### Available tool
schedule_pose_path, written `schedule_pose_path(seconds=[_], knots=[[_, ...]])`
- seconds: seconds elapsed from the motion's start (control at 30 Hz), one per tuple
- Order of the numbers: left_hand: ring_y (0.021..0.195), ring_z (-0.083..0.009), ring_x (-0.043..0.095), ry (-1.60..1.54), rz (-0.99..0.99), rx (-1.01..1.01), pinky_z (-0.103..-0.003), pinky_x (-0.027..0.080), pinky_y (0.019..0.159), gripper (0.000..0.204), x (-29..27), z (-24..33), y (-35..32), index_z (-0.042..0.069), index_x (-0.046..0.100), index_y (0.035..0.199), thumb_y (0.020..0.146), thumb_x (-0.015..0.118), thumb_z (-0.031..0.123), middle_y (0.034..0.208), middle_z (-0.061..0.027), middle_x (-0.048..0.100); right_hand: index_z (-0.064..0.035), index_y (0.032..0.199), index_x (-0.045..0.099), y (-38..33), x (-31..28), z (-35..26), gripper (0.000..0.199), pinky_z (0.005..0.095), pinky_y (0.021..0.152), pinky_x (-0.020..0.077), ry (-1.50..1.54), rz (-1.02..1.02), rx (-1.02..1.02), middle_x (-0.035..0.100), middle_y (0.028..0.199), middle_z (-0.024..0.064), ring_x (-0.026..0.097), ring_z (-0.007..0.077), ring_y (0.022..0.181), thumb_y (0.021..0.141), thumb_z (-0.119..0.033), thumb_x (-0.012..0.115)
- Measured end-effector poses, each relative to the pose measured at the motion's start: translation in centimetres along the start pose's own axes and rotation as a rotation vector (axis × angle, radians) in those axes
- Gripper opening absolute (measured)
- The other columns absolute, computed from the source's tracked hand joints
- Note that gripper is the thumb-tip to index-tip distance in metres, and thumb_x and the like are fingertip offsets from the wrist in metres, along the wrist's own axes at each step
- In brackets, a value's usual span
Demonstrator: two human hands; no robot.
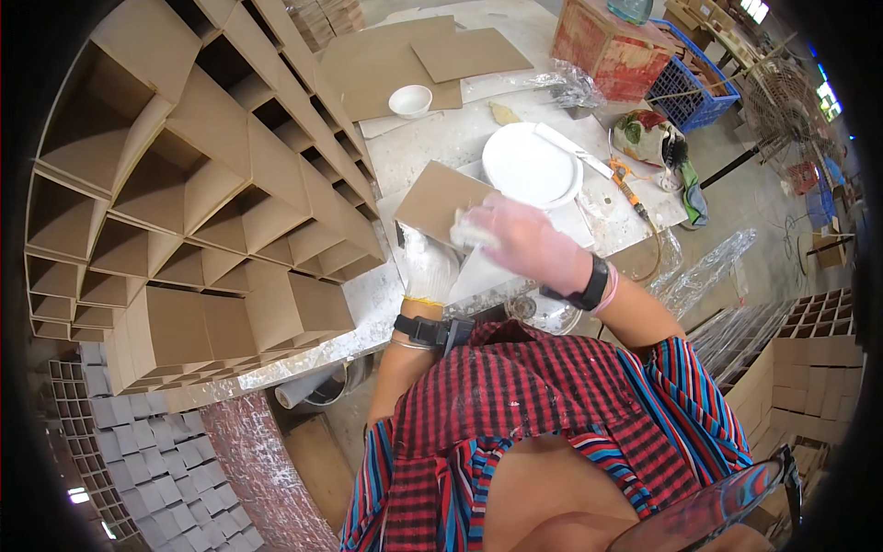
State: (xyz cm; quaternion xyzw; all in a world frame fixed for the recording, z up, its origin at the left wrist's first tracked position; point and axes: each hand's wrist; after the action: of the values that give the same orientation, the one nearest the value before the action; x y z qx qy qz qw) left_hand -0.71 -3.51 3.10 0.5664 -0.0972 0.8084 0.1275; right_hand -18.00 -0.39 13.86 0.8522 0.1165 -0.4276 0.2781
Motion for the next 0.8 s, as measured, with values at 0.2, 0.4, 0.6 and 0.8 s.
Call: schedule_pose_path(seconds=[0.2, 0.4, 0.6, 0.8], knots=[[0.113, -0.0279, 0.055, 0.021, 0.129, -0.087, -0.040, 0.049, 0.092, 0.062, 4.6, 0.8, -0.3, 0.011, 0.045, 0.134, 0.096, 0.035, 0.060, 0.130, -0.0087, 0.053, -0.0066, 0.112, 0.060, 0.0, -0.9, 0.7, 0.039, 0.0421, 0.079, 0.0502, -0.063, 0.043, -0.058, 0.058, 0.095, 0.0158, 0.060, 0.0345, 0.090, 0.074, -0.011, 0.068], [0.115, -0.0295, 0.054, 0.231, 0.284, 0.009, -0.042, 0.049, 0.094, 0.066, 2.9, 0.2, 0.3, 0.011, 0.043, 0.136, 0.095, 0.034, 0.061, 0.130, -0.0101, 0.052, -0.0098, 0.107, 0.062, 0.1, -0.3, 0.0, 0.034, 0.0407, 0.078, 0.0509, 0.008, 0.118, -0.123, 0.060, 0.099, 0.0120, 0.061, 0.0310, 0.092, 0.074, -0.012, 0.069], [0.121, -0.0326, 0.050, 0.136, 0.258, -0.024, -0.047, 0.043, 0.101, 0.069, 3.6, 1.1, -0.1, 0.009, 0.042, 0.137, 0.095, 0.034, 0.062, 0.134, -0.0116, 0.050, -0.0081, 0.101, 0.065, 0.1, -1.3, 0.4, 0.027, 0.0388, 0.074, 0.0520, -0.023, 0.102, -0.105, 0.062, 0.090, 0.0105, 0.062, 0.0305, 0.086, 0.075, -0.012, 0.069], [0.123, -0.0337, 0.049, 0.095, 0.205, -0.046, -0.047, 0.042, 0.102, 0.069, 5.5, 1.7, -0.3, 0.008, 0.040, 0.138, 0.095, 0.031, 0.062, 0.137, -0.0128, 0.048, -0.0097, 0.111, 0.063, 0.5, -3.7, 2.0, 0.041, 0.0379, 0.080, 0.0505, 0.090, 0.046, -0.015, 0.060, 0.094, 0.0141, 0.062, 0.0321, 0.091, 0.071, -0.012, 0.071]])
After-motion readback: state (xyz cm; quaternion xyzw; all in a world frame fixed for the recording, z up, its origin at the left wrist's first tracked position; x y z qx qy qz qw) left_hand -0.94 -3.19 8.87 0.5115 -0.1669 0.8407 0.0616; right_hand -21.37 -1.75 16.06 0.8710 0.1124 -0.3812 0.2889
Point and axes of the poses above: each hand's wrist, its own y-axis towards the middle knuckle, its own x-axis out of the palm, z = x × y
